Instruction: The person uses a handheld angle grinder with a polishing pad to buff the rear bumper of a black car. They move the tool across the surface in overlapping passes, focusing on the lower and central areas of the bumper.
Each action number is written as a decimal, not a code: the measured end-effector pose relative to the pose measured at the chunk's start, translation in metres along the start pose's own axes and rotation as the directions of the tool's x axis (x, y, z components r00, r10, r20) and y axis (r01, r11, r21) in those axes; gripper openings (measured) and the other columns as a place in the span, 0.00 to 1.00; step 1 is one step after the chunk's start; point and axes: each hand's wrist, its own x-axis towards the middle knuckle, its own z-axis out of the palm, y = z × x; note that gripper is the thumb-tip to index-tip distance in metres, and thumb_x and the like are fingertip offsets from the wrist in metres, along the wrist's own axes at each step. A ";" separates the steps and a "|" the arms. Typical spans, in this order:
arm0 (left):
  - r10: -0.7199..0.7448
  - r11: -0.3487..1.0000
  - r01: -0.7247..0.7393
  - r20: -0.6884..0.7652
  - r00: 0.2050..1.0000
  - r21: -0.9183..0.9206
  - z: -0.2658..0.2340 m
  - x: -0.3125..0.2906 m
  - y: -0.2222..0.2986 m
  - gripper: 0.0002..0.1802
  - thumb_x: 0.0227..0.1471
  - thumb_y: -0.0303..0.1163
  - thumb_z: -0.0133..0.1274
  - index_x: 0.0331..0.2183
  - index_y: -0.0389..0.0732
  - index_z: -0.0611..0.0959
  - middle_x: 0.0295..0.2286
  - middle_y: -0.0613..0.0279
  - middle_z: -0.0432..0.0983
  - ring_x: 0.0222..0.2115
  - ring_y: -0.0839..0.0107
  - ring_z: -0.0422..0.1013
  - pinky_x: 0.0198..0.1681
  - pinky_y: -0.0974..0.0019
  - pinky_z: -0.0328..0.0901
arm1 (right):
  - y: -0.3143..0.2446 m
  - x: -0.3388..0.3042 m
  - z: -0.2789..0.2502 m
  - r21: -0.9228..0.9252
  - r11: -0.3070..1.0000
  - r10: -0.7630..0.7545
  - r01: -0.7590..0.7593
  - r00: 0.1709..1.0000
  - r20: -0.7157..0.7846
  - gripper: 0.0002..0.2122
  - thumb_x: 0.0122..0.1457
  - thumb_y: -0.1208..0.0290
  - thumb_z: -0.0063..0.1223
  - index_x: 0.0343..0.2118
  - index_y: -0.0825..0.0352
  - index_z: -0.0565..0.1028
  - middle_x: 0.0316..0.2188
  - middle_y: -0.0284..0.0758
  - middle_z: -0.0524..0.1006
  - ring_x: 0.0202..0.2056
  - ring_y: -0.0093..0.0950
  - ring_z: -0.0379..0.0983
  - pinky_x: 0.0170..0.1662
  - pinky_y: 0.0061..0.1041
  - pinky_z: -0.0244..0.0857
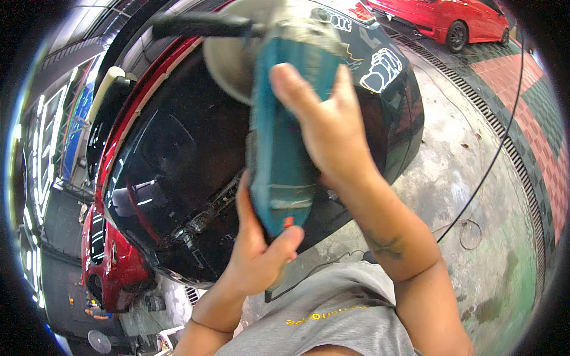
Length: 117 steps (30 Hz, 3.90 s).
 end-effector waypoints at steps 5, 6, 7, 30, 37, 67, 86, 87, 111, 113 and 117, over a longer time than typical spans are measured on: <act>-0.008 0.999 0.003 -0.132 0.991 -0.037 -0.051 -0.073 -0.017 0.52 0.61 0.36 0.55 0.73 0.44 0.40 0.44 0.49 0.72 0.26 0.71 0.72 0.25 0.68 0.71 | 0.034 -0.055 0.063 0.069 0.998 -0.007 -0.004 0.987 0.158 0.34 0.61 0.61 0.72 0.61 0.70 0.62 0.44 0.36 0.79 0.40 0.24 0.80 0.44 0.26 0.77; -0.016 1.000 0.013 -0.142 0.990 -0.020 -0.063 -0.087 -0.019 0.51 0.61 0.38 0.55 0.72 0.42 0.42 0.44 0.49 0.72 0.26 0.70 0.72 0.24 0.67 0.71 | 0.039 -0.067 0.077 0.088 0.996 -0.003 -0.012 0.986 0.168 0.35 0.61 0.61 0.73 0.62 0.70 0.60 0.45 0.37 0.79 0.41 0.24 0.80 0.45 0.27 0.77; -0.012 0.999 0.005 -0.152 0.988 -0.051 -0.074 -0.101 -0.022 0.54 0.61 0.40 0.56 0.72 0.41 0.39 0.45 0.49 0.72 0.26 0.71 0.71 0.25 0.68 0.71 | 0.045 -0.081 0.089 0.109 0.994 0.000 -0.020 0.984 0.178 0.37 0.61 0.62 0.73 0.64 0.71 0.58 0.46 0.37 0.79 0.42 0.25 0.80 0.47 0.27 0.76; 0.103 0.992 -0.098 0.062 0.993 -0.084 -0.065 -0.069 -0.020 0.50 0.68 0.34 0.51 0.73 0.43 0.34 0.40 0.55 0.72 0.23 0.74 0.71 0.24 0.67 0.72 | 0.024 -0.067 0.072 -0.032 0.999 0.005 -0.003 0.998 0.055 0.33 0.62 0.60 0.71 0.62 0.68 0.63 0.43 0.38 0.78 0.38 0.26 0.79 0.40 0.28 0.77; 0.048 0.991 -0.029 0.146 0.988 -0.130 -0.004 0.033 0.058 0.53 0.67 0.43 0.58 0.73 0.46 0.37 0.36 0.59 0.72 0.21 0.76 0.71 0.23 0.69 0.71 | -0.039 0.046 0.008 -0.097 0.990 0.103 -0.102 0.995 0.004 0.32 0.63 0.50 0.67 0.57 0.70 0.66 0.38 0.40 0.79 0.30 0.28 0.82 0.32 0.30 0.78; 0.054 0.970 -0.077 0.104 0.993 0.230 0.009 0.014 -0.001 0.63 0.56 0.36 0.70 0.73 0.34 0.40 0.65 0.44 0.59 0.66 0.60 0.58 0.70 0.57 0.53 | 0.008 -0.010 -0.039 0.024 1.000 0.022 -0.019 0.991 -0.135 0.23 0.64 0.57 0.68 0.53 0.67 0.72 0.38 0.34 0.80 0.34 0.22 0.79 0.37 0.26 0.77; -0.077 0.906 0.198 -0.315 0.946 0.373 -0.264 -0.251 -0.088 0.66 0.40 0.27 0.75 0.70 0.37 0.48 0.58 0.49 0.64 0.57 0.61 0.65 0.62 0.55 0.62 | 0.161 -0.228 0.219 0.102 0.995 -0.023 0.006 0.985 0.171 0.60 0.58 0.59 0.75 0.75 0.76 0.33 0.70 0.55 0.59 0.71 0.40 0.58 0.74 0.37 0.50; -0.068 0.896 0.197 -0.317 0.946 0.397 -0.272 -0.254 -0.085 0.67 0.40 0.28 0.75 0.71 0.36 0.48 0.58 0.47 0.64 0.58 0.59 0.65 0.62 0.54 0.62 | 0.161 -0.232 0.223 0.086 0.996 -0.031 0.015 0.982 0.185 0.60 0.58 0.58 0.74 0.75 0.74 0.32 0.70 0.53 0.59 0.71 0.40 0.58 0.74 0.37 0.49; 0.095 0.965 -0.155 0.270 0.958 0.211 -0.025 0.017 0.019 0.64 0.59 0.33 0.68 0.74 0.33 0.37 0.67 0.41 0.56 0.66 0.59 0.58 0.69 0.60 0.55 | 0.020 -0.006 -0.038 0.158 0.987 0.037 -0.015 0.990 -0.134 0.23 0.66 0.49 0.63 0.47 0.68 0.77 0.32 0.34 0.81 0.28 0.25 0.80 0.35 0.30 0.78; 0.106 0.966 -0.164 0.272 0.956 0.201 -0.022 0.015 0.021 0.64 0.59 0.34 0.67 0.74 0.32 0.37 0.68 0.40 0.54 0.68 0.58 0.56 0.70 0.60 0.53 | 0.012 -0.006 -0.038 0.200 0.978 0.072 -0.054 0.994 -0.086 0.23 0.67 0.49 0.61 0.47 0.69 0.77 0.32 0.36 0.81 0.27 0.26 0.81 0.32 0.29 0.78; 0.061 0.970 -0.095 0.155 0.986 0.225 -0.058 -0.025 0.001 0.65 0.57 0.37 0.69 0.74 0.34 0.37 0.68 0.42 0.55 0.68 0.59 0.56 0.70 0.58 0.53 | 0.039 -0.044 0.009 0.095 0.995 -0.021 0.029 0.997 -0.079 0.24 0.67 0.52 0.62 0.53 0.68 0.72 0.37 0.34 0.79 0.32 0.24 0.80 0.37 0.26 0.78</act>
